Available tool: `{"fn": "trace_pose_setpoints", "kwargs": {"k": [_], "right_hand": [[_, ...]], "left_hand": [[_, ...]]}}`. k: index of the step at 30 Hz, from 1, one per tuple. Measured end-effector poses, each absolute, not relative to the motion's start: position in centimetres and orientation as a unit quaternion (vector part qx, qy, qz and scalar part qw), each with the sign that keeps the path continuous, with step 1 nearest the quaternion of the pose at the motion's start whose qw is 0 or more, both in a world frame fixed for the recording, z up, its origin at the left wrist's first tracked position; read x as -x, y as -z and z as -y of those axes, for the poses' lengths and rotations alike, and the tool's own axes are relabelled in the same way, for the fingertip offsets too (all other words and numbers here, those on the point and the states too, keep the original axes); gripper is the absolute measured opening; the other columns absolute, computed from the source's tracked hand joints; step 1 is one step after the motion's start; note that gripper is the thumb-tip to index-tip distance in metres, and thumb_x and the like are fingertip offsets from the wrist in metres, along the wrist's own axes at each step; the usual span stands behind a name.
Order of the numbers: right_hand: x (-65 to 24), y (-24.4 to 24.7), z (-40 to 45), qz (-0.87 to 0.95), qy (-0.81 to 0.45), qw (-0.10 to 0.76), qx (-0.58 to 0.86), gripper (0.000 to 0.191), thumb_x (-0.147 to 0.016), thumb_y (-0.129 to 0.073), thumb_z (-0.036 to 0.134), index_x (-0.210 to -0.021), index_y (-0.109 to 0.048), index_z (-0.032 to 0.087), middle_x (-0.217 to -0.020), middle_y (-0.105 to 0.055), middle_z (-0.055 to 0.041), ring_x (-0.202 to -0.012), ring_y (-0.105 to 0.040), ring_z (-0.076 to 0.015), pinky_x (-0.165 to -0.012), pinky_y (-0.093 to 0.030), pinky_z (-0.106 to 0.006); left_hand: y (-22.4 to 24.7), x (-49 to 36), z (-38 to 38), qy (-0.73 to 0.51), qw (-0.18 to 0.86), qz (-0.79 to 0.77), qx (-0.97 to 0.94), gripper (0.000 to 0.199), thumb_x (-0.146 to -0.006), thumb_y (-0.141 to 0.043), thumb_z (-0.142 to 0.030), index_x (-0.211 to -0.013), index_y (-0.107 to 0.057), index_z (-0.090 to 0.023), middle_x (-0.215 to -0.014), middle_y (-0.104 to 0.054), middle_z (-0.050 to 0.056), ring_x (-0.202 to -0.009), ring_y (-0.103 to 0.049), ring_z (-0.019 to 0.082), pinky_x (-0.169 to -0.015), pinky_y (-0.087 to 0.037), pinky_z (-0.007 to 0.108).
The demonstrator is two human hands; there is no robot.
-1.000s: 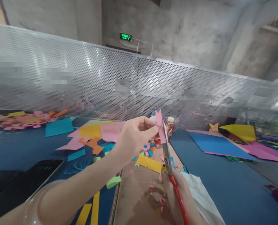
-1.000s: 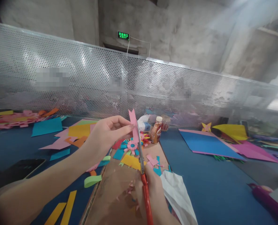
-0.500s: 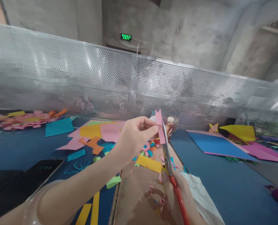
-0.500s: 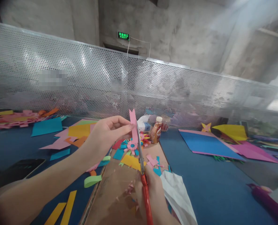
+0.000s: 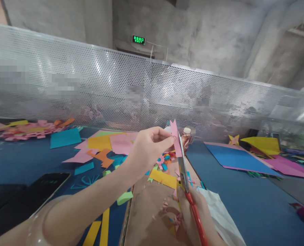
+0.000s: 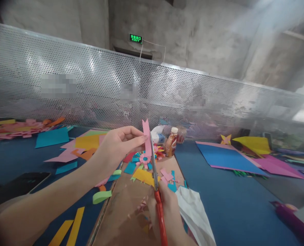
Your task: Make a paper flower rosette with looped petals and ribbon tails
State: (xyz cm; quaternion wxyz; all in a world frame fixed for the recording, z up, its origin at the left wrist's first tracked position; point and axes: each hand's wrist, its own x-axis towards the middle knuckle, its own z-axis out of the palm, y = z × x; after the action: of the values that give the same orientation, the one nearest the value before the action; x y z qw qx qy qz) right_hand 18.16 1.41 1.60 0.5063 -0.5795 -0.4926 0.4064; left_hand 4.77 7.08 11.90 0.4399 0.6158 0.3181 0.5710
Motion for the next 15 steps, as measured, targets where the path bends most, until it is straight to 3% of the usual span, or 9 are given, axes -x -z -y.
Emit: {"fn": "trace_pose_setpoints", "kwargs": {"k": [8, 15], "right_hand": [[-18.11, -1.36, -1.61, 0.459, -0.431, 0.521, 0.576, 0.032, -0.066, -0.055, 0.053, -0.069, -0.05, 0.021, -0.042, -0.045, 0.0056, -0.035, -0.046, -0.0114, -0.032, -0.037, -0.02], [-17.18, -1.72, -1.07, 0.378, -0.493, 0.545, 0.563, 0.034, -0.065, -0.061, 0.051, -0.067, -0.042, 0.023, -0.034, -0.032, 0.0102, -0.028, -0.037, -0.0074, -0.03, -0.031, -0.016]], "left_hand": [[-11.85, -4.91, -7.2, -0.572, 0.465, -0.298, -0.606, 0.009, -0.069, -0.062, -0.023, -0.069, -0.061, -0.015, -0.068, -0.066, 0.002, -0.066, -0.062, 0.014, -0.062, -0.051, 0.025], [-12.05, -4.58, -7.4, -0.58, 0.443, -0.309, -0.61, 0.009, -0.07, -0.062, -0.024, -0.071, -0.061, -0.015, -0.068, -0.064, 0.001, -0.067, -0.061, 0.012, -0.063, -0.05, 0.023]]}}
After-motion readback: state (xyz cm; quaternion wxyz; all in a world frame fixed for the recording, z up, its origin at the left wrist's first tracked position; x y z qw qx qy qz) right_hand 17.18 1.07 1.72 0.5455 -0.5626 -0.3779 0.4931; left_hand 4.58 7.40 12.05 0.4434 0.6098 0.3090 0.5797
